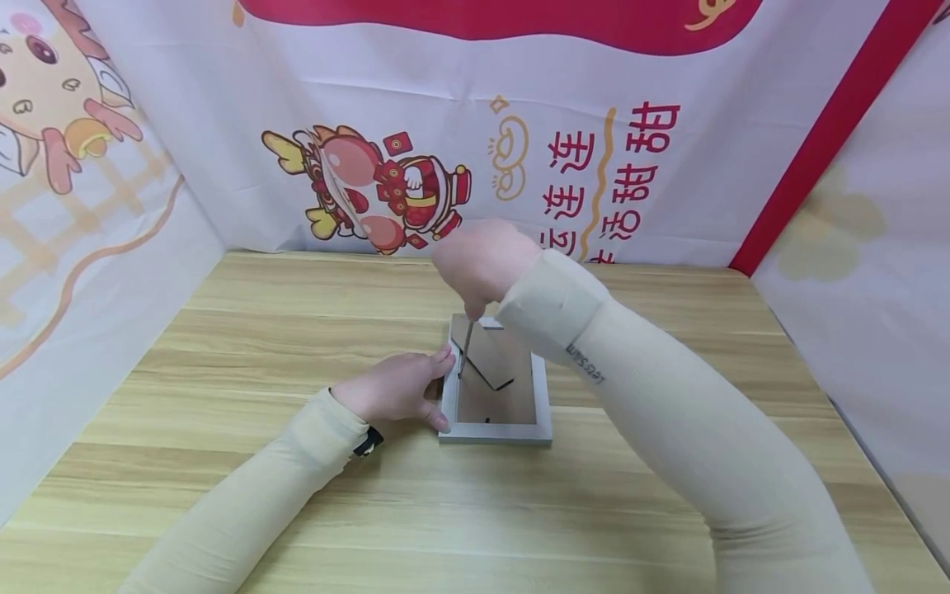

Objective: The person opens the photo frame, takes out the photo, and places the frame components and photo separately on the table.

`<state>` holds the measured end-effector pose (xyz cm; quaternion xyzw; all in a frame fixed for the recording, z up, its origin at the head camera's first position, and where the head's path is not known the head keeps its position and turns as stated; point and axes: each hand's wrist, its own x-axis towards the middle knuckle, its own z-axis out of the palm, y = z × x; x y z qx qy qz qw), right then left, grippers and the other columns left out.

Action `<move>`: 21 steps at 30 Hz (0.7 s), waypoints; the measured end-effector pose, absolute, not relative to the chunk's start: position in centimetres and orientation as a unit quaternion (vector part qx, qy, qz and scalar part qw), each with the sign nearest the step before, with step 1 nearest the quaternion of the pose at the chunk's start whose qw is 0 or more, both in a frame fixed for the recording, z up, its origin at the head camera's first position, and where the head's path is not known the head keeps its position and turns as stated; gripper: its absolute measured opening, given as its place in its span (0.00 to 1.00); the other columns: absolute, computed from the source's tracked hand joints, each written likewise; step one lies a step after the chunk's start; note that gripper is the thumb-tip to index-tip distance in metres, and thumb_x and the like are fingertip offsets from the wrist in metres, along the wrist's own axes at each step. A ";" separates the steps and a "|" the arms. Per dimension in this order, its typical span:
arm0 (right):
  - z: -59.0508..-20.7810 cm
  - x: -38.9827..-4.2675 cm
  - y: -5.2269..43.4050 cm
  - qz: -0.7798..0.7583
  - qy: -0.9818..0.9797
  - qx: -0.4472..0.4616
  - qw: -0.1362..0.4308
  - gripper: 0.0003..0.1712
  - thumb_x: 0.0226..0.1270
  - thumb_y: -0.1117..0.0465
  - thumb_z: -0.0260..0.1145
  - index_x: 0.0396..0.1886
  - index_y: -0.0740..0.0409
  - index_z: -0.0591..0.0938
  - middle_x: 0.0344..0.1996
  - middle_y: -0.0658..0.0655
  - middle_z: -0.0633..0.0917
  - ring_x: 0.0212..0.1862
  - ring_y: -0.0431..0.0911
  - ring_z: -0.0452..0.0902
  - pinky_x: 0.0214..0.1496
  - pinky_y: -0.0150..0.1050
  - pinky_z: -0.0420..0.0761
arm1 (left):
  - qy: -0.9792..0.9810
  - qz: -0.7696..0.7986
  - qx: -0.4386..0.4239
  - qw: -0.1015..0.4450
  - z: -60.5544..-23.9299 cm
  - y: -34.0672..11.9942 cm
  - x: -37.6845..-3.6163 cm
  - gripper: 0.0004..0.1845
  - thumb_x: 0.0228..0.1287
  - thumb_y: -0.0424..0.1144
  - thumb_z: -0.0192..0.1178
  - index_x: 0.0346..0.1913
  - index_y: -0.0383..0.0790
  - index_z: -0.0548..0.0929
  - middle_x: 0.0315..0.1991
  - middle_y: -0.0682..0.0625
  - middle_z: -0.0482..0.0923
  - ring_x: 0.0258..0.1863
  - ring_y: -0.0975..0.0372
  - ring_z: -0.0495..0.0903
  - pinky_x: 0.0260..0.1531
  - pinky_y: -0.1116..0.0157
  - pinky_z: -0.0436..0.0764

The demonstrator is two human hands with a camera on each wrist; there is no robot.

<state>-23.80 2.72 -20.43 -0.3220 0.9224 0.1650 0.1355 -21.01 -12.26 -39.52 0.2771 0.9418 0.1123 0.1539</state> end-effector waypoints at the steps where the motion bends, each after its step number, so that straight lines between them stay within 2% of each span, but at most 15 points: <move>1: -20.4 -23.7 2.5 0.169 0.921 -0.325 0.133 0.16 0.53 0.53 0.80 0.34 0.54 0.84 0.28 0.50 0.83 0.33 0.46 0.79 0.37 0.40 0.81 | 0.941 0.115 0.278 0.152 -39.6 -12.3 -21.0 0.56 0.49 0.60 0.73 0.75 0.32 0.61 0.76 0.37 0.52 0.67 0.48 0.68 0.66 0.57 0.67; 6: -20.2 -23.3 1.1 0.195 0.911 -0.344 0.117 0.22 0.52 0.54 0.81 0.45 0.55 0.84 0.30 0.50 0.84 0.35 0.47 0.77 0.39 0.40 0.81 | 0.942 0.116 0.280 0.146 -39.7 -12.4 -21.0 0.55 0.49 0.60 0.74 0.74 0.33 0.63 0.75 0.37 0.53 0.65 0.50 0.72 0.65 0.58 0.70; 15: -20.1 -22.4 -1.1 0.244 0.898 -0.348 0.114 0.19 0.51 0.54 0.81 0.43 0.51 0.86 0.30 0.51 0.84 0.34 0.48 0.78 0.33 0.38 0.83 | 0.940 0.118 0.290 0.136 -39.5 -12.5 -20.8 0.55 0.49 0.59 0.75 0.73 0.30 0.64 0.75 0.36 0.56 0.60 0.49 0.75 0.62 0.57 0.72; 21: -20.2 -22.6 -0.9 0.226 0.905 -0.340 0.119 0.25 0.49 0.54 0.82 0.48 0.52 0.85 0.34 0.52 0.84 0.38 0.49 0.79 0.41 0.41 0.84 | 0.940 0.119 0.287 0.141 -39.4 -12.5 -20.8 0.55 0.50 0.59 0.74 0.74 0.31 0.63 0.75 0.37 0.55 0.61 0.51 0.75 0.63 0.58 0.72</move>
